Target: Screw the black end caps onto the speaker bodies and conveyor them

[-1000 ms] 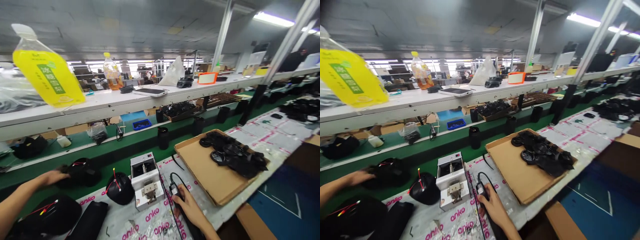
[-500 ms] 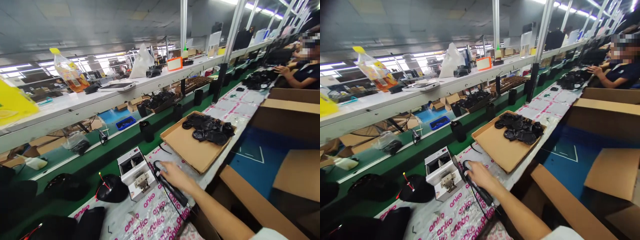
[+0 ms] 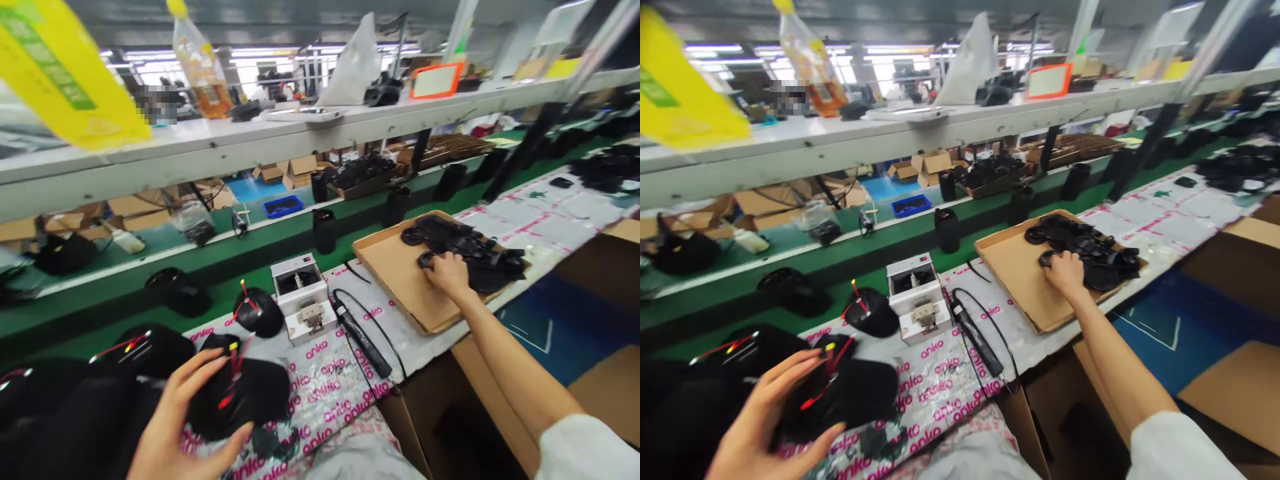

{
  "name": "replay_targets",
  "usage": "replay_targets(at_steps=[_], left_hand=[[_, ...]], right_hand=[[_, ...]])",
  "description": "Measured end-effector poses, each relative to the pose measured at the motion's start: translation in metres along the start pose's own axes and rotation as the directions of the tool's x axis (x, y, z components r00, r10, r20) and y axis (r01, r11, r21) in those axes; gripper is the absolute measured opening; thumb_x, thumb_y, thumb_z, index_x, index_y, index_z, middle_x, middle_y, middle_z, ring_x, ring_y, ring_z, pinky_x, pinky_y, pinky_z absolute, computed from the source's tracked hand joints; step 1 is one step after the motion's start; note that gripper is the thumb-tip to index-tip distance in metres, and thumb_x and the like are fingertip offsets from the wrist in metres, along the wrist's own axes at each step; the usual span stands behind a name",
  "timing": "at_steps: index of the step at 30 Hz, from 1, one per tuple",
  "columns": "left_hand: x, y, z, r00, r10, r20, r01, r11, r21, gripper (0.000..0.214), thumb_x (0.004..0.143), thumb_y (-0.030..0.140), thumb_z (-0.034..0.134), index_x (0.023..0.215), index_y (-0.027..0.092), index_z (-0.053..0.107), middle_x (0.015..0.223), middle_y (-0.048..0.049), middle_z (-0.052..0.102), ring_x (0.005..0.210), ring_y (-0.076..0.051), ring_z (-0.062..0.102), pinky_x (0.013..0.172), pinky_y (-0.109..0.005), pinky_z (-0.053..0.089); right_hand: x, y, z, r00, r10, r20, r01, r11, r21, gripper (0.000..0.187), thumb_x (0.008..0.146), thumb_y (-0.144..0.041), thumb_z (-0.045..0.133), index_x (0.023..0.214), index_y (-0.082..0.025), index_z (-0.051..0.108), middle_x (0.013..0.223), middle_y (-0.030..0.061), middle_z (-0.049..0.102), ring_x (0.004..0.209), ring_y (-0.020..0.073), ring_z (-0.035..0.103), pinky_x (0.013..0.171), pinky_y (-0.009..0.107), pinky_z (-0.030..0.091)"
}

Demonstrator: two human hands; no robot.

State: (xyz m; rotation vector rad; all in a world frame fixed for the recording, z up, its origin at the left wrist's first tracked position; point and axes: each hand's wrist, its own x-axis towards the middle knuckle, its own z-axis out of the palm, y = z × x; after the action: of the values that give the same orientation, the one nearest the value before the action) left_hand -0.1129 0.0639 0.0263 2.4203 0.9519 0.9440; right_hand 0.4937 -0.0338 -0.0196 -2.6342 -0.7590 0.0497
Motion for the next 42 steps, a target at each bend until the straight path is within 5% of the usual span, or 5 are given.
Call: replay_targets(at_steps=[7,12,18,27,42], left_hand=[[-0.012,0.020,0.071,0.993,0.031,0.112,0.008,0.943,-0.333,0.086,0.077,0.018,0.081,0.155,0.033,0.048,0.156,-0.0178,0.056,0.149,-0.041,0.059,0.123,-0.062,0.053],[-0.024,0.031,0.089,0.998,-0.068,-0.013,0.056,0.908,-0.416,0.077,0.083,0.025,0.084,0.151,0.032,0.049,0.154,-0.0177,0.054,0.147,-0.039,0.058,0.121,-0.063,0.051],[-0.015,0.030,0.082,0.995,-0.094,-0.026,0.075,0.906,-0.418,0.050,0.093,0.022,0.085,0.135,0.031,0.061,0.138,-0.0123,0.071,0.134,-0.032,0.071,0.114,-0.052,0.058],[-0.015,0.019,0.047,0.941,-0.095,0.324,0.226,0.891,-0.394,0.104,0.081,0.036,0.099,0.167,0.035,0.041,0.175,-0.0154,0.046,0.163,-0.040,0.048,0.137,-0.057,0.041],[-0.047,0.018,0.103,0.976,-0.218,0.002,0.175,0.779,-0.603,0.098,0.089,0.056,0.092,0.169,0.032,0.040,0.165,-0.0179,0.057,0.153,-0.038,0.059,0.128,-0.057,0.048]], right_hand=[[-0.030,-0.034,-0.007,0.982,-0.149,0.120,0.062,0.842,0.536,0.056,0.115,-0.062,0.054,0.151,-0.019,0.059,0.150,0.0173,0.061,0.127,0.0308,0.067,0.106,0.052,0.064],[-0.113,-0.066,-0.004,0.829,-0.478,0.292,0.077,0.614,0.785,0.078,0.111,-0.058,0.004,0.128,-0.010,0.064,0.137,0.0353,0.067,0.115,0.0338,0.077,0.096,0.049,0.066],[-0.233,-0.113,0.050,0.573,-0.725,0.382,0.294,0.617,0.730,0.039,0.099,-0.060,0.070,0.094,-0.022,0.064,0.120,0.0140,0.077,0.114,0.0349,0.074,0.106,0.054,0.060],[-0.273,-0.098,0.092,0.393,-0.824,0.408,0.501,0.563,0.657,0.062,0.088,-0.020,0.080,0.148,-0.017,0.063,0.178,0.0165,0.038,0.160,0.0457,0.038,0.135,0.071,0.033],[-0.261,-0.112,0.078,0.498,-0.776,0.388,-0.149,0.364,0.919,0.073,0.103,-0.085,0.051,0.152,-0.031,0.062,0.148,0.0093,0.066,0.137,0.0361,0.066,0.116,0.049,0.057]])
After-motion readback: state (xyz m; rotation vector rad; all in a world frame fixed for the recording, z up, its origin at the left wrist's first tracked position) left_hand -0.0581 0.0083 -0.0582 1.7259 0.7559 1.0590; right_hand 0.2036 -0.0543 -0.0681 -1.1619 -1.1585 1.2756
